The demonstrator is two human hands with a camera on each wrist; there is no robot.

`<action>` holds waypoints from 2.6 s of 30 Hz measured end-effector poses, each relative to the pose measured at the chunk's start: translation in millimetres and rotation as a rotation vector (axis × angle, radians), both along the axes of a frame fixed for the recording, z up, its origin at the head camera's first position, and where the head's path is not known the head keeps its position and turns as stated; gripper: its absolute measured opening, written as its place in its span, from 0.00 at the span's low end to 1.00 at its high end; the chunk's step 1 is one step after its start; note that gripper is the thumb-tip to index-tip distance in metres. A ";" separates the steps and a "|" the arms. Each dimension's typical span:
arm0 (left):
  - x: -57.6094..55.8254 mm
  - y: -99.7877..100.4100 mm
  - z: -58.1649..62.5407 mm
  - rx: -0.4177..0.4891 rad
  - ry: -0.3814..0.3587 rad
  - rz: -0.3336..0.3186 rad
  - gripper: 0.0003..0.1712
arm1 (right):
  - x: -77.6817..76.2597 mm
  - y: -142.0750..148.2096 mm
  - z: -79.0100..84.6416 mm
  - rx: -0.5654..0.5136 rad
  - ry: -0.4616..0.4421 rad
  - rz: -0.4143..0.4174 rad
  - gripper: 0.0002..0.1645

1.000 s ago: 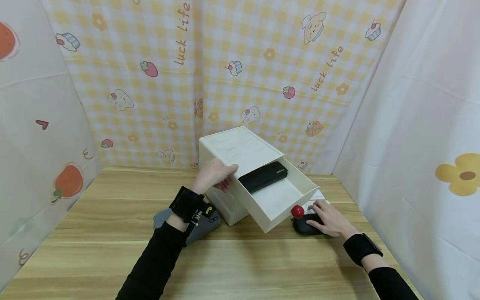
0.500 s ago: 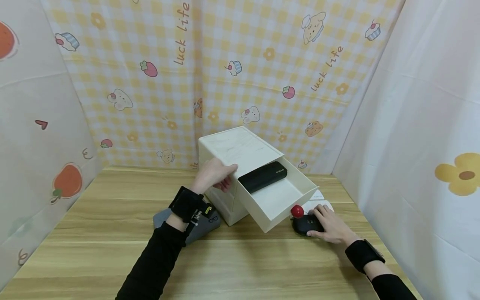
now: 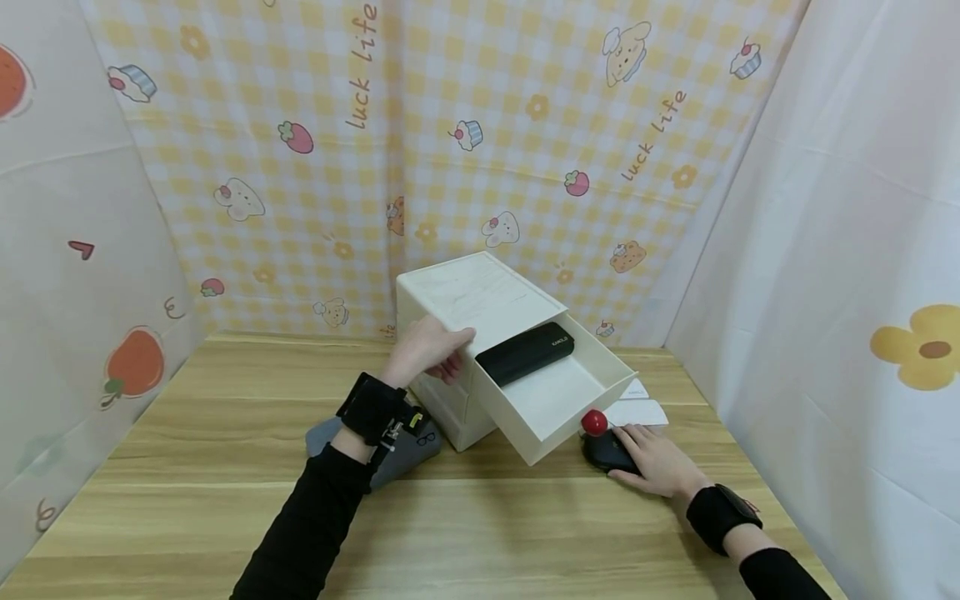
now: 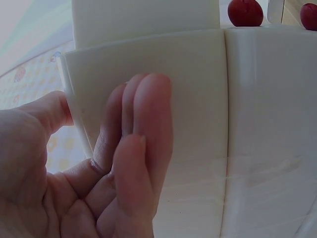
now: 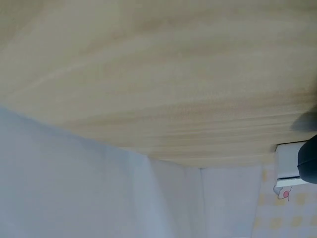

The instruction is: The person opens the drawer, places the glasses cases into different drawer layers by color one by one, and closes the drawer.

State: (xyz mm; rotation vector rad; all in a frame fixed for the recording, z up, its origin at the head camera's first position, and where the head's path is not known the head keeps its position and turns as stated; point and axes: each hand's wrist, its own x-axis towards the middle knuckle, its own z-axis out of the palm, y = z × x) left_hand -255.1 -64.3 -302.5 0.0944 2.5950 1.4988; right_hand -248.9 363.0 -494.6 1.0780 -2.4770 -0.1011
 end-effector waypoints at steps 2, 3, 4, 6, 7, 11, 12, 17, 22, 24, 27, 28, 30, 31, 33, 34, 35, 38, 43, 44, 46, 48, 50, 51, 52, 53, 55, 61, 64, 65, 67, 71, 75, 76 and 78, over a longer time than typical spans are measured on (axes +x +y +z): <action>0.4 -0.1 0.3 0.006 -0.001 0.000 0.21 | -0.5 -0.9 -0.2 0.026 0.028 0.015 0.44; 0.7 -0.2 0.5 0.004 -0.001 -0.001 0.21 | -0.7 -1.3 -0.2 0.031 0.035 0.020 0.44; 0.9 -0.1 0.6 0.005 -0.002 0.001 0.21 | -1.2 -1.5 -0.3 0.034 0.041 0.020 0.45; 1.5 0.1 1.2 0.004 -0.003 0.002 0.21 | -1.7 -2.2 -0.2 0.031 0.043 0.024 0.44; 1.6 0.0 1.3 0.003 -0.004 0.002 0.21 | -1.6 -2.6 0.1 0.029 0.042 0.025 0.44; 2.1 0.0 1.6 0.002 -0.003 0.004 0.21 | -2.6 -3.4 1.4 0.020 0.032 0.038 0.43; 2.1 -0.1 1.5 0.003 -0.002 0.004 0.21 | -3.2 -3.5 2.0 0.021 0.033 0.044 0.43; 1.7 -0.4 1.2 0.011 -0.007 0.001 0.21 | -7.3 -2.8 8.3 0.023 0.069 0.073 0.44; 0.9 -0.7 1.4 0.010 -0.015 0.000 0.21 | -11.3 -1.0 25.1 -0.012 0.045 0.027 0.45; 0.8 -0.7 1.5 0.004 -0.016 -0.002 0.22 | -12.8 -0.2 33.9 -0.025 0.033 0.009 0.45; 0.8 -0.6 1.7 -0.001 -0.014 -0.003 0.21 | -16.0 1.4 48.5 -0.047 0.029 -0.008 0.44; 0.8 -0.5 1.8 -0.002 -0.014 -0.005 0.22 | -17.2 1.9 53.7 -0.057 0.032 -0.015 0.43; 0.5 -0.5 1.5 -0.003 -0.011 -0.005 0.22 | -19.6 2.7 65.2 -0.084 0.027 -0.030 0.42; 0.5 -0.5 1.4 -0.001 -0.010 -0.005 0.22 | -21.3 3.0 71.1 -0.092 0.031 -0.035 0.42; 0.5 -0.6 1.2 -0.003 -0.009 -0.003 0.21 | -24.5 2.7 84.1 -0.106 0.037 -0.041 0.41; 0.4 -0.6 1.1 -0.002 -0.008 -0.002 0.21 | -26.2 2.3 91.4 -0.108 0.032 -0.052 0.41; 0.4 -0.7 1.1 -0.002 -0.009 0.000 0.21 | -28.1 2.0 98.9 -0.113 0.027 -0.058 0.40; 0.6 -0.7 1.3 0.001 -0.010 0.003 0.21 | -34.5 1.4 120.7 -0.116 0.039 -0.069 0.40; 0.8 -0.3 1.5 0.010 -0.007 0.004 0.21 | -42.4 0.0 156.0 -0.118 0.084 -0.071 0.40; 0.8 -0.3 1.5 0.010 -0.006 0.004 0.21 | -43.6 -0.9 162.7 -0.119 0.090 -0.066 0.40; 0.7 -0.2 1.2 0.011 -0.006 0.004 0.21 | -45.3 -4.4 175.3 -0.121 0.101 -0.055 0.40; 0.6 -0.2 0.9 0.012 -0.007 0.004 0.21 | -46.5 -9.1 186.3 -0.117 0.113 -0.032 0.41; 0.5 -0.2 0.7 0.012 -0.007 0.002 0.21 | -47.7 -15.3 195.6 -0.103 0.130 0.000 0.43; 0.4 -0.2 0.7 0.013 -0.007 0.002 0.21 | -47.8 -18.9 199.8 -0.091 0.144 0.019 0.45; 0.4 -0.2 0.7 0.014 -0.007 0.000 0.21 | -48.0 -23.0 203.5 -0.079 0.158 0.041 0.47; 0.5 -0.2 0.8 0.015 -0.009 -0.002 0.21 | -47.8 -27.6 206.8 -0.067 0.169 0.063 0.49; 0.5 -0.4 1.1 0.012 -0.010 -0.004 0.21 | -47.6 -38.1 212.6 -0.043 0.186 0.109 0.52; 0.8 -0.8 2.0 0.004 -0.008 -0.003 0.22 | -46.1 -73.5 220.7 0.001 0.162 0.235 0.51; 0.8 0.0 2.1 0.011 -0.006 -0.003 0.21 | -44.3 -88.9 221.1 0.043 0.145 0.286 0.49; 0.7 0.2 2.0 0.012 -0.005 -0.004 0.21 | -43.7 -93.5 221.0 0.059 0.134 0.301 0.49; 0.4 0.6 1.7 0.013 -0.005 -0.006 0.20 | -41.8 -102.0 220.5 0.094 0.106 0.319 0.48; 0.3 0.9 0.7 0.020 -0.006 -0.003 0.20 | -38.1 -117.9 219.4 0.174 0.041 0.336 0.44; 0.6 0.0 -0.3 0.022 0.002 0.000 0.20 | -37.2 -132.7 215.9 0.246 0.007 0.358 0.41; 0.6 -0.1 -0.4 0.021 0.002 -0.003 0.20 | -37.2 -135.7 214.8 0.257 0.003 0.365 0.41; 0.6 -0.3 -0.5 0.019 0.002 -0.009 0.20 | -37.8 -140.2 212.1 0.268 -0.008 0.368 0.41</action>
